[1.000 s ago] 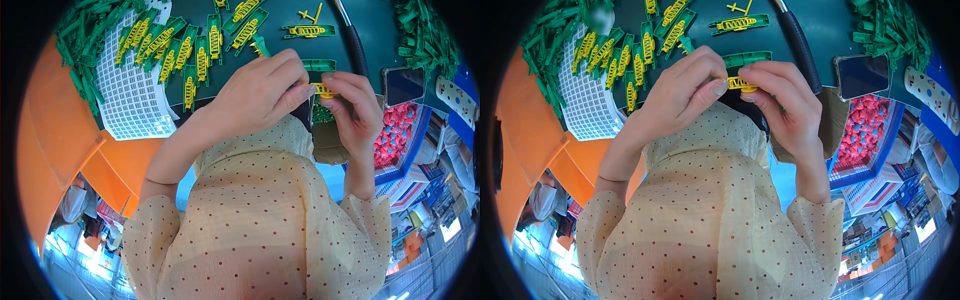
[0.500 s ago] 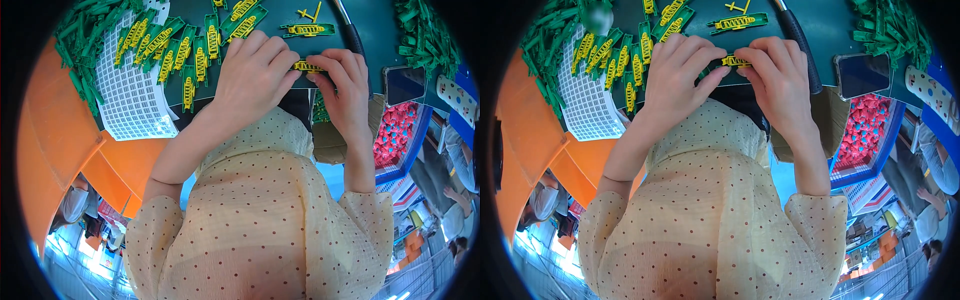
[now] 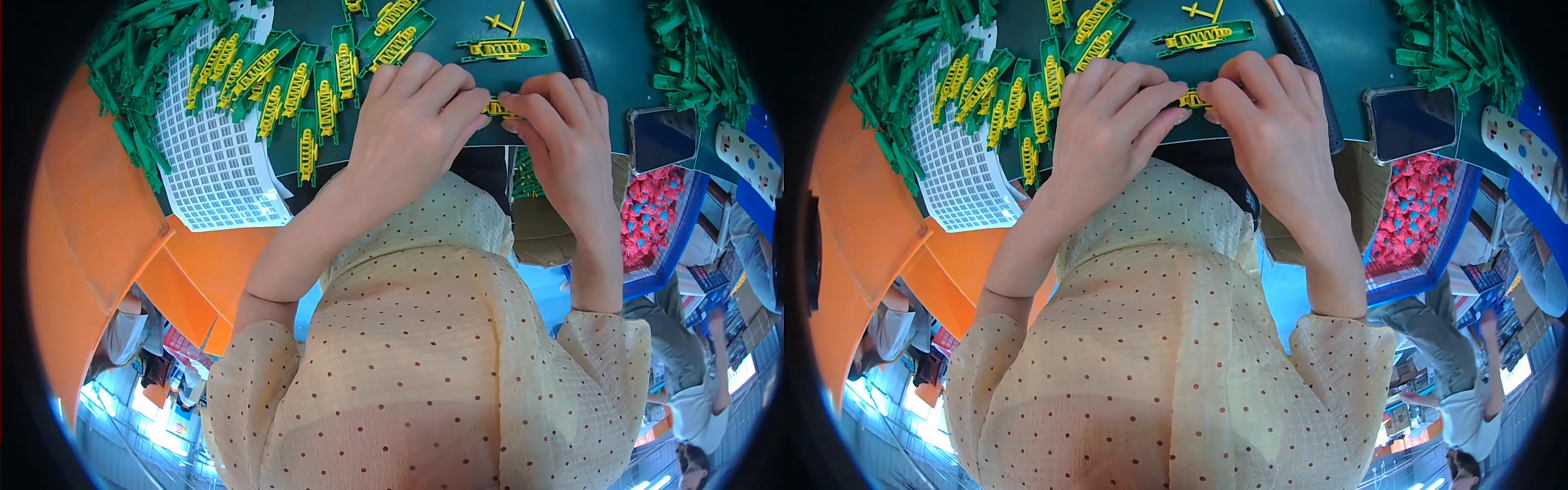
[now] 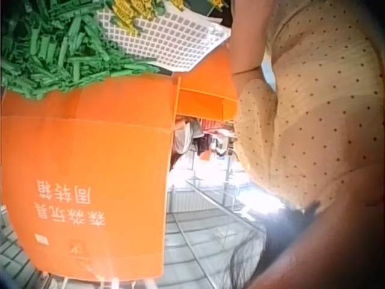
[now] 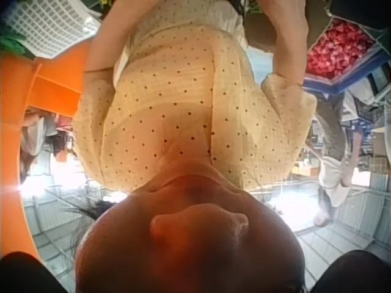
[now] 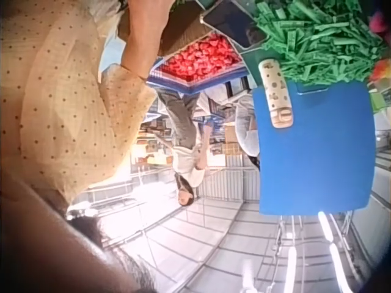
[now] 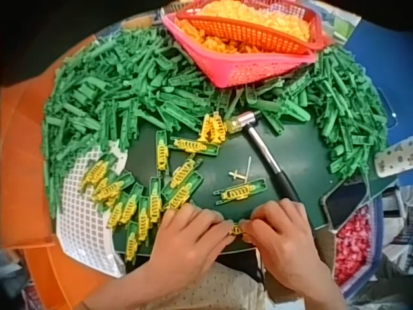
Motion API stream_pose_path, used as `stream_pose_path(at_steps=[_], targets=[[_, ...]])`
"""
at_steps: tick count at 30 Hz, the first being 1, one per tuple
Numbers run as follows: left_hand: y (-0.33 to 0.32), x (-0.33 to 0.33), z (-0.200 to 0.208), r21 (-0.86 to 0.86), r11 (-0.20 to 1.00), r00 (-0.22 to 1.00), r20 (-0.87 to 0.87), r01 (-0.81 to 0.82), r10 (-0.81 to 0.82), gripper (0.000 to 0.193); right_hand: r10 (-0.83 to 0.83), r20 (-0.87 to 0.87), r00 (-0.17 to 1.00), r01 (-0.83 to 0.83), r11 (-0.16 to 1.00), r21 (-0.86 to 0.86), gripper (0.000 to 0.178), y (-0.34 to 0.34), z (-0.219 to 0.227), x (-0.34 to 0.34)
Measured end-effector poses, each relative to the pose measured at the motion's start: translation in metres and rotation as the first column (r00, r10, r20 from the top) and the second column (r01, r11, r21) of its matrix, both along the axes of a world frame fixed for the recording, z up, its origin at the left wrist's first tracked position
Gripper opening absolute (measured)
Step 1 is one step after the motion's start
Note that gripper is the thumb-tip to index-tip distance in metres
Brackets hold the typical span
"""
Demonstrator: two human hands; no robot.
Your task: Manually assembling small yellow plastic components onto green strips on a factory workbench.
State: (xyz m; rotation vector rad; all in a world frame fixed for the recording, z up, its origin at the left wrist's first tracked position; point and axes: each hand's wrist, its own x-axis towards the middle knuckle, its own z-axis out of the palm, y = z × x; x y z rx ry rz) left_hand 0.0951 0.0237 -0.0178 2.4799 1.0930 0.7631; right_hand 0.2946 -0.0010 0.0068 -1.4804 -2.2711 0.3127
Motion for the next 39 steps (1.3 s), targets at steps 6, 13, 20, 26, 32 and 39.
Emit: stream_pose_path(at_steps=[6, 13, 20, 26, 32, 39], targets=[[0.002, 0.001, -0.001, 0.009, 1.0, 1.0, 0.004, 0.004, -0.004, 0.023, 0.011, -0.006, 1.0, -0.011, 0.998, -0.069, 0.027, 0.0, 0.002, 0.005], [0.002, -0.001, -0.006, 0.041, 0.999, 1.0, -0.013, 0.022, -0.022, 0.023, 0.004, -0.008, 1.0, -0.004, 1.0, -0.031, 0.021, 0.002, 0.001, 0.001], [0.002, 0.0, -0.001, 0.096, 0.992, 0.993, -0.088, 0.084, -0.075, 0.03, 0.013, -0.031, 0.999, -0.016, 0.997, -0.069, 0.028, 0.005, -0.001, 0.005], [0.004, 0.005, 0.006, 0.109, 0.987, 0.985, -0.139, 0.116, -0.101, 0.017, 0.023, -0.06, 0.998, -0.029, 0.995, -0.094, 0.026, 0.005, -0.001, 0.004], [0.005, -0.004, 0.004, 0.007, 0.999, 0.998, 0.051, 0.038, -0.038, 0.012, 0.03, -0.107, 0.994, -0.038, 0.997, -0.073, 0.027, 0.006, -0.007, -0.009], [0.026, -0.031, 0.016, 0.005, 0.991, 0.981, 0.142, -0.133, 0.131, 0.013, 0.057, -0.247, 0.967, -0.042, 0.997, 0.068, 0.023, 0.05, 0.007, -0.021]])
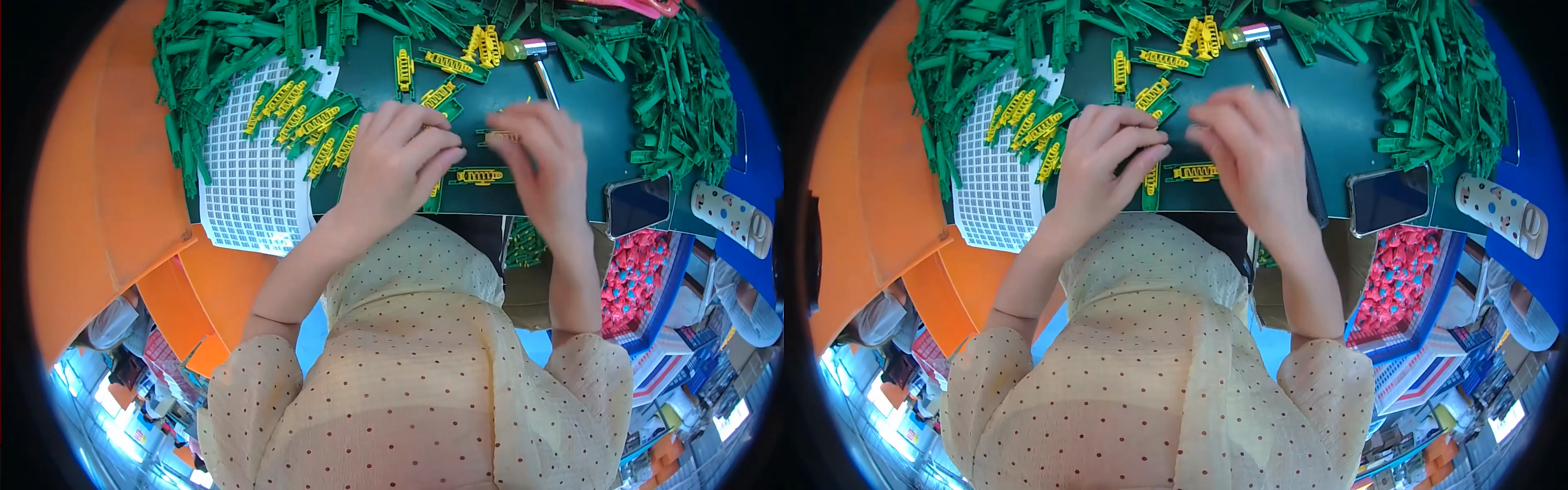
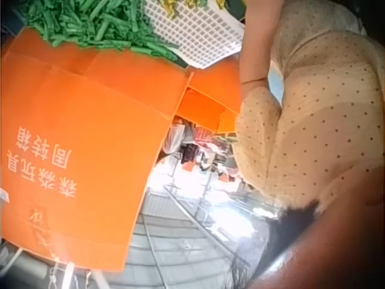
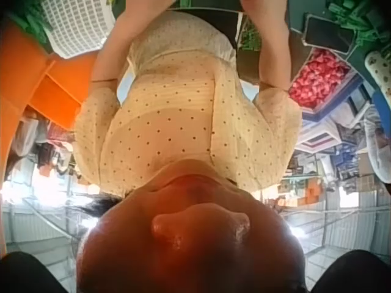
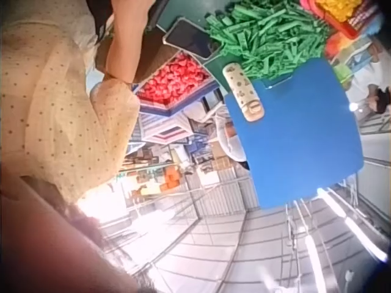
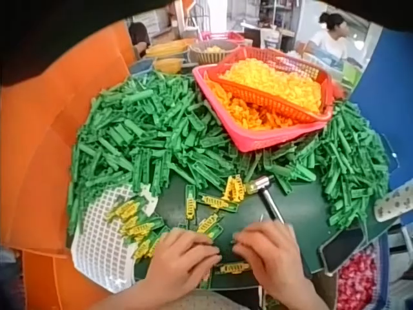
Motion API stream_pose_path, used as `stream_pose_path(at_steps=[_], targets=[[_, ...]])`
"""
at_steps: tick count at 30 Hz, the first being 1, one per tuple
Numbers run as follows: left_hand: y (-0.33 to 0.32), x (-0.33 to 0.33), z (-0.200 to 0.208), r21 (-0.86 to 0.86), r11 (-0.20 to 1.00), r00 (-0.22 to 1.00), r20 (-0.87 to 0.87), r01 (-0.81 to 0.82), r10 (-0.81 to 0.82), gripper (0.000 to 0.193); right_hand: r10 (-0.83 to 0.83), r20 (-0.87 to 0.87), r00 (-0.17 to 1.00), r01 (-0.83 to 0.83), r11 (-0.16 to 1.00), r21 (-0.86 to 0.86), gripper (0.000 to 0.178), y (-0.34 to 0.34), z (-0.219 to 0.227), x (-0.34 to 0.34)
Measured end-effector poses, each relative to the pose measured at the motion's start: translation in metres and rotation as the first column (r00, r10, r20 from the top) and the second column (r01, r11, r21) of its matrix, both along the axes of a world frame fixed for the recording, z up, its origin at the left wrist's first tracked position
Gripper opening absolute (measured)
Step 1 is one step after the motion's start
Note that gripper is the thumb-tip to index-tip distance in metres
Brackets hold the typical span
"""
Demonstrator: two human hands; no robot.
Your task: Manually assembling small yellow plastic components onto green strips on a factory workbench.
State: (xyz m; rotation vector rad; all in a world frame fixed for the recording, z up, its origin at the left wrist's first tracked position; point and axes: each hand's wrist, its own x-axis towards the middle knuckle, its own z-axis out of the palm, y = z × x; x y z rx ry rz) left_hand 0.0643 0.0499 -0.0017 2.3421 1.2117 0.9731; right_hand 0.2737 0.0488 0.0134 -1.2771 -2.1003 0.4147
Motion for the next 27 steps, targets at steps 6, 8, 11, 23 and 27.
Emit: stream_pose_path(at_steps=[6, 8, 11, 23, 27], targets=[[0.01, -0.007, 0.003, 0.047, 0.998, 0.999, -0.002, -0.044, 0.045, 0.01, -0.062, 0.301, 0.952, -0.036, 0.95, 0.31, 0.033, 0.078, -0.023, -0.007], [0.015, -0.013, 0.003, 0.055, 0.996, 0.998, -0.004, -0.065, 0.066, 0.01, -0.008, 0.438, 0.899, -0.139, 0.943, 0.302, 0.037, 0.089, -0.028, -0.009], [0.033, -0.027, 0.0, 0.153, 0.983, 0.99, -0.079, -0.104, 0.117, 0.01, -0.003, 0.438, 0.899, -0.133, 0.951, 0.28, 0.024, 0.102, -0.03, -0.01], [0.122, -0.019, 0.003, 0.322, 0.932, 0.883, -0.469, 0.167, 0.004, 0.022, 0.034, 0.546, 0.837, -0.204, 0.946, 0.254, 0.017, 0.117, -0.027, -0.016], [0.13, -0.023, -0.001, 0.336, 0.931, 0.902, -0.432, 0.144, 0.016, 0.021, 0.062, 0.488, 0.871, -0.239, 0.921, 0.308, 0.015, 0.122, -0.028, -0.017]])
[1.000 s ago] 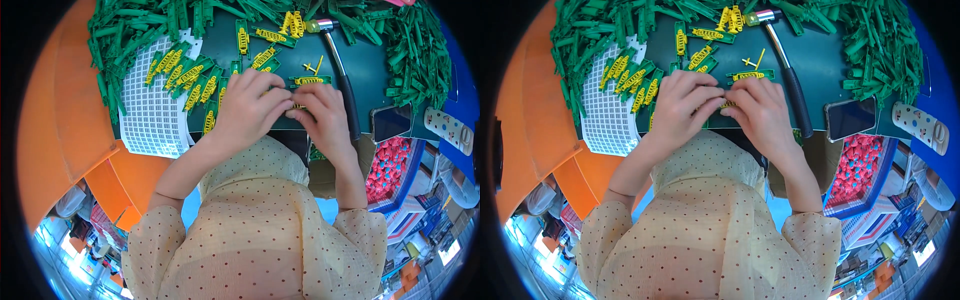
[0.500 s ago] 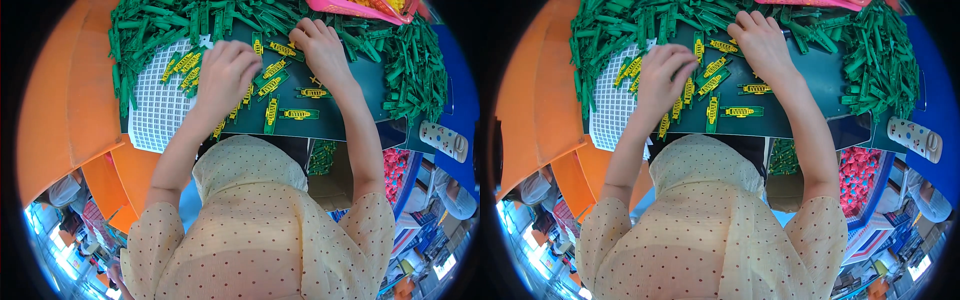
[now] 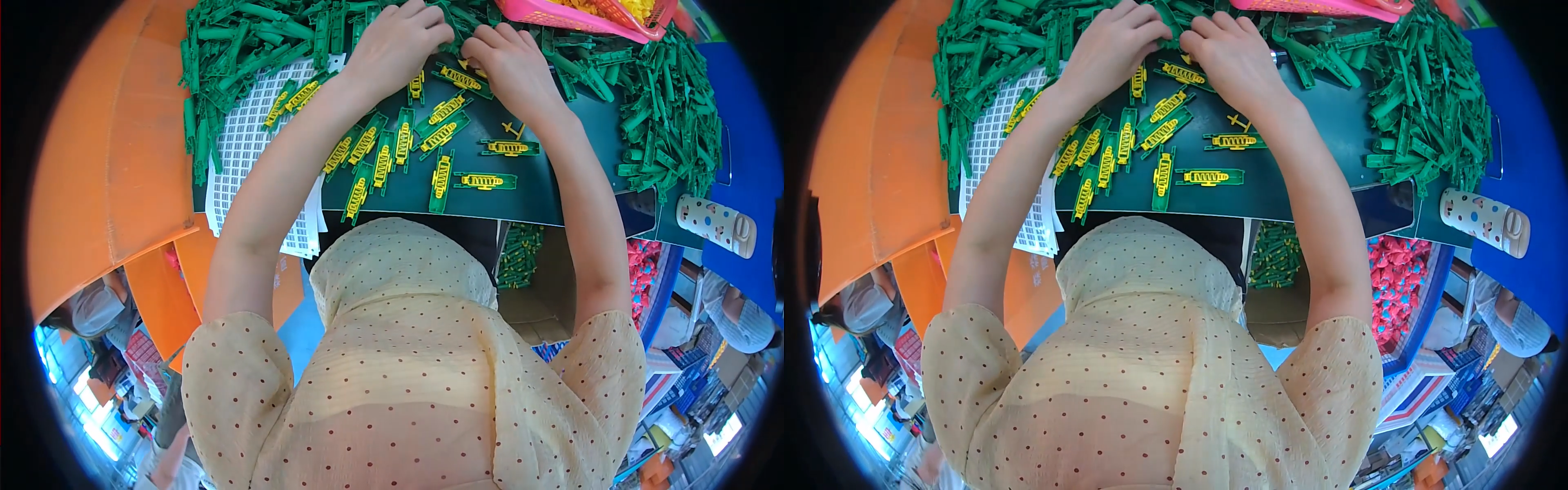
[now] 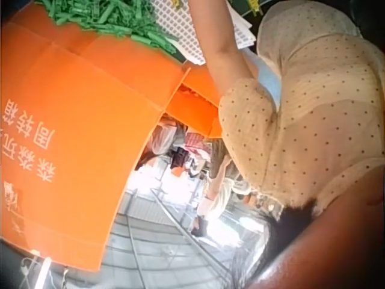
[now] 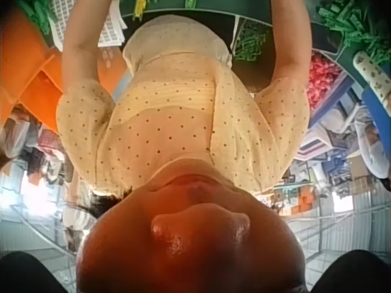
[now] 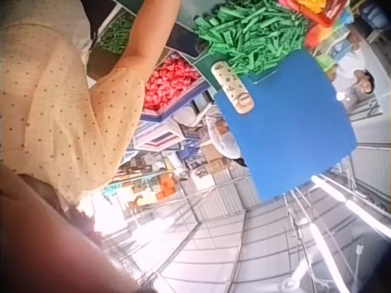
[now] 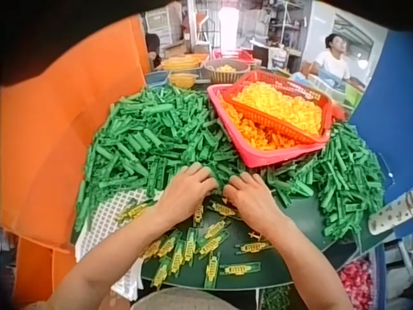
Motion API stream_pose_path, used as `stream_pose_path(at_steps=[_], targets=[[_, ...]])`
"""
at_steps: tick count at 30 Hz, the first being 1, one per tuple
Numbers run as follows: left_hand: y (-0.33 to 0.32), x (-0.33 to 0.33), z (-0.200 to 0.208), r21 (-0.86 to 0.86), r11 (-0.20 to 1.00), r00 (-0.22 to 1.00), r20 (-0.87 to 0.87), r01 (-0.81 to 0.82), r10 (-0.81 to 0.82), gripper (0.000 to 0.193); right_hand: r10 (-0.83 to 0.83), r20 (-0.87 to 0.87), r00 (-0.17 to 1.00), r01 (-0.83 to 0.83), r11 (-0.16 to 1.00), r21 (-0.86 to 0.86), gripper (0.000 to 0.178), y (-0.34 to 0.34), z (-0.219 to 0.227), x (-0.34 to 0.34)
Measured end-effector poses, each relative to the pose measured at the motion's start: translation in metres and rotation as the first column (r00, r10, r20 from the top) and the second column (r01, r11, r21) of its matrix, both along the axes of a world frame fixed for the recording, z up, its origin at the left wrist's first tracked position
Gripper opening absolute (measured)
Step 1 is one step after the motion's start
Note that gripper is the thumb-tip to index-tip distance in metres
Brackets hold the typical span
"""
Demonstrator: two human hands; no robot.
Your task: Manually assembling small yellow plastic components onto green strips on a factory workbench.
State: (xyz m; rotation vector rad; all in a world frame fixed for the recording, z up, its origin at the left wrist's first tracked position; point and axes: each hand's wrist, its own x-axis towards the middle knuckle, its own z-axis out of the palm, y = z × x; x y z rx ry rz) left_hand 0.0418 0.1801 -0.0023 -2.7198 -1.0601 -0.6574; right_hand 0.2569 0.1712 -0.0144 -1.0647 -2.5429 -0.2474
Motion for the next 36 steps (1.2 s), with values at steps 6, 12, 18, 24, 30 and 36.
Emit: stream_pose_path(at_steps=[6, 12, 18, 24, 30, 36], targets=[[-0.013, -0.011, 0.013, -0.04, 0.999, 0.947, 0.318, -0.02, 0.032, 0.02, 0.013, -0.233, 0.972, -0.021, 0.999, -0.033, 0.011, 0.005, 0.006, 0.008], [-0.096, 0.022, 0.025, -0.172, 0.958, 0.772, 0.632, 0.231, -0.073, 0.023, -0.252, -0.632, 0.733, 0.045, 0.945, -0.324, 0.017, -0.018, 0.03, 0.021], [-0.171, 0.066, -0.001, -0.209, 0.842, 0.844, 0.34, 0.498, -0.415, 0.021, -0.493, -0.742, 0.454, -0.138, 0.784, -0.605, 0.027, -0.06, 0.033, 0.048], [-0.168, 0.089, -0.021, -0.177, 0.943, 0.95, 0.187, 0.283, -0.25, 0.009, -0.553, -0.799, 0.238, -0.175, 0.784, -0.595, 0.024, -0.107, 0.033, 0.054], [-0.16, 0.09, -0.015, -0.253, 0.941, 0.946, 0.286, 0.227, -0.151, 0.021, -0.65, -0.749, 0.13, -0.221, 0.717, -0.661, 0.024, -0.144, 0.028, 0.053], [-0.154, 0.077, 0.021, -0.796, 0.435, 0.69, 0.592, 0.42, 0.416, 0.024, -0.709, -0.705, -0.002, -0.555, 0.587, -0.589, 0.026, -0.171, 0.026, 0.03]])
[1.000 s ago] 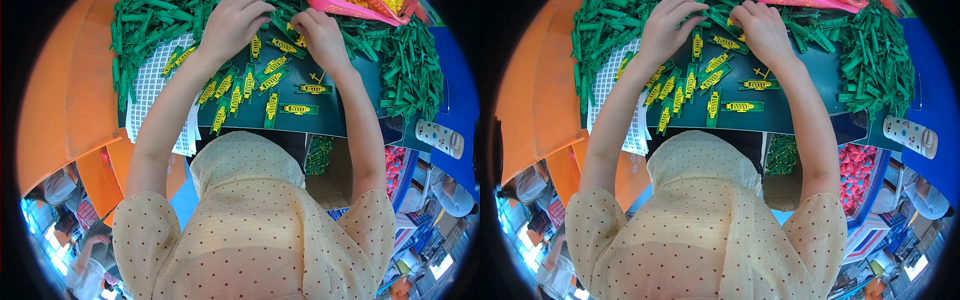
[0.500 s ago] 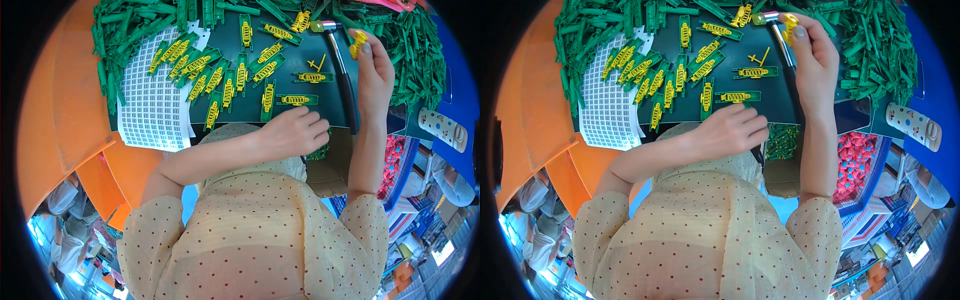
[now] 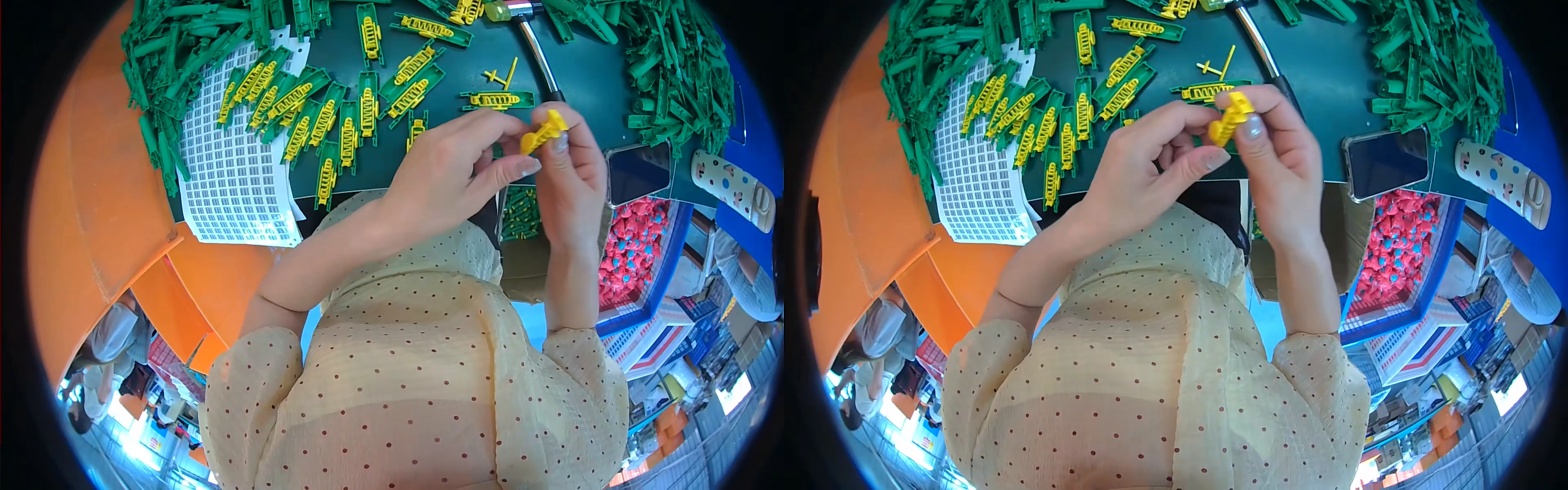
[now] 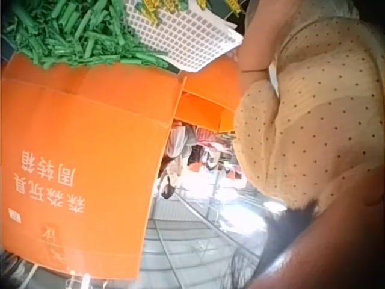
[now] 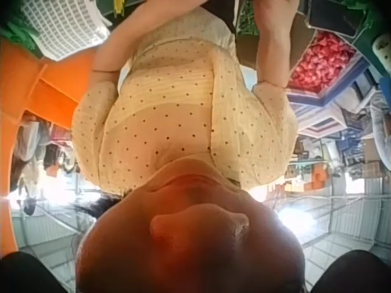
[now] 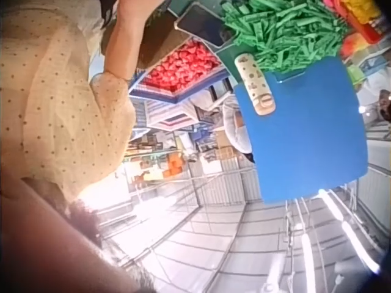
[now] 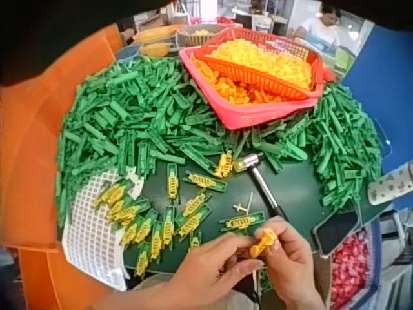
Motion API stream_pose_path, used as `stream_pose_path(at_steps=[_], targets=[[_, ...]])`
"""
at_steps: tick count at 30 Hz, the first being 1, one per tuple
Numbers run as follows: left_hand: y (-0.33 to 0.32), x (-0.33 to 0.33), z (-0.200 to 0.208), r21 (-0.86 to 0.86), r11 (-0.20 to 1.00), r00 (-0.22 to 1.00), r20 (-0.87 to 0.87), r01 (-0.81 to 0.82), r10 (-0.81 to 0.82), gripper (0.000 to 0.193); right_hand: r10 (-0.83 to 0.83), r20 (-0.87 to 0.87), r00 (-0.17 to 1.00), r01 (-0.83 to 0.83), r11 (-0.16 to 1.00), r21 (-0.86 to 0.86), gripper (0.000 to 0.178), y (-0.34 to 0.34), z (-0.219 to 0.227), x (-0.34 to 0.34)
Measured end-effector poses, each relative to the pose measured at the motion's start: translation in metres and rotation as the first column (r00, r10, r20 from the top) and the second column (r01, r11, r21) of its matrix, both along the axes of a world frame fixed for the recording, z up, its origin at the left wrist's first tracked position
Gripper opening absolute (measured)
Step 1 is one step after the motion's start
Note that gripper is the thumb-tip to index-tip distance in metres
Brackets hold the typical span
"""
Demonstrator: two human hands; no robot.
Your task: Manually assembling small yellow plastic components onto green strips on a factory workbench.
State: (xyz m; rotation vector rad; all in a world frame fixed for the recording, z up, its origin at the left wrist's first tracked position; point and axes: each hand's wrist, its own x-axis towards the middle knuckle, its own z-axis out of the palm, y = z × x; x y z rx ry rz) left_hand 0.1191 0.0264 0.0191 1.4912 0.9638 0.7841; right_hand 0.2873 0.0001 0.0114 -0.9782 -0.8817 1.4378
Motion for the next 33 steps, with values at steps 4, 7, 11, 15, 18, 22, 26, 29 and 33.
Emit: stream_pose_path(at_steps=[4, 7, 11, 15, 18, 22, 26, 29, 33], targets=[[-0.001, -0.006, -0.013, 0.185, 0.982, 0.999, 0.021, -0.049, 0.045, 0.023, -0.005, 0.002, 1.0, 0.005, 0.999, 0.042, 0.026, -0.007, -0.002, -0.011], [0.005, -0.02, -0.001, 0.297, 0.953, 0.988, -0.155, 0.068, -0.022, 0.019, -0.07, 0.181, 0.981, 0.058, 0.996, 0.07, 0.03, -0.01, -0.002, -0.005], [0.007, -0.03, 0.009, -0.176, 0.957, 0.969, -0.046, 0.231, -0.242, 0.016, 0.021, 0.32, 0.947, -0.081, 0.981, 0.174, 0.031, -0.011, 0.001, 0.007], [-0.002, -0.03, -0.002, -0.259, 0.954, 0.98, 0.165, 0.154, -0.113, 0.018, 0.089, 0.351, 0.932, -0.16, 0.971, 0.18, 0.031, -0.014, -0.006, 0.013], [0.002, -0.04, 0.0, -0.449, 0.87, 0.97, 0.215, 0.203, -0.115, 0.025, 0.093, 0.257, 0.962, -0.133, 0.981, 0.141, 0.032, -0.015, -0.005, 0.009], [-0.003, -0.04, -0.003, -0.526, 0.76, 0.901, 0.397, 0.381, -0.177, 0.033, 0.143, 0.012, 0.99, -0.143, 0.987, 0.066, 0.03, -0.021, -0.004, -0.006], [-0.015, -0.036, -0.005, -0.555, 0.747, 0.905, 0.397, 0.367, -0.15, 0.033, 0.146, -0.021, 0.989, -0.139, 0.971, 0.194, 0.024, -0.024, -0.014, -0.008], [-0.028, -0.031, -0.001, -0.523, 0.823, 0.965, 0.235, 0.224, -0.114, 0.026, 0.095, 0.008, 0.995, -0.095, 0.983, 0.159, 0.024, -0.032, -0.013, -0.01], [-0.034, -0.036, -0.004, -0.226, 0.972, 0.98, 0.17, -0.066, 0.106, 0.017, -0.068, 0.462, 0.884, -0.055, 0.967, 0.249, 0.025, -0.039, -0.009, -0.008]])
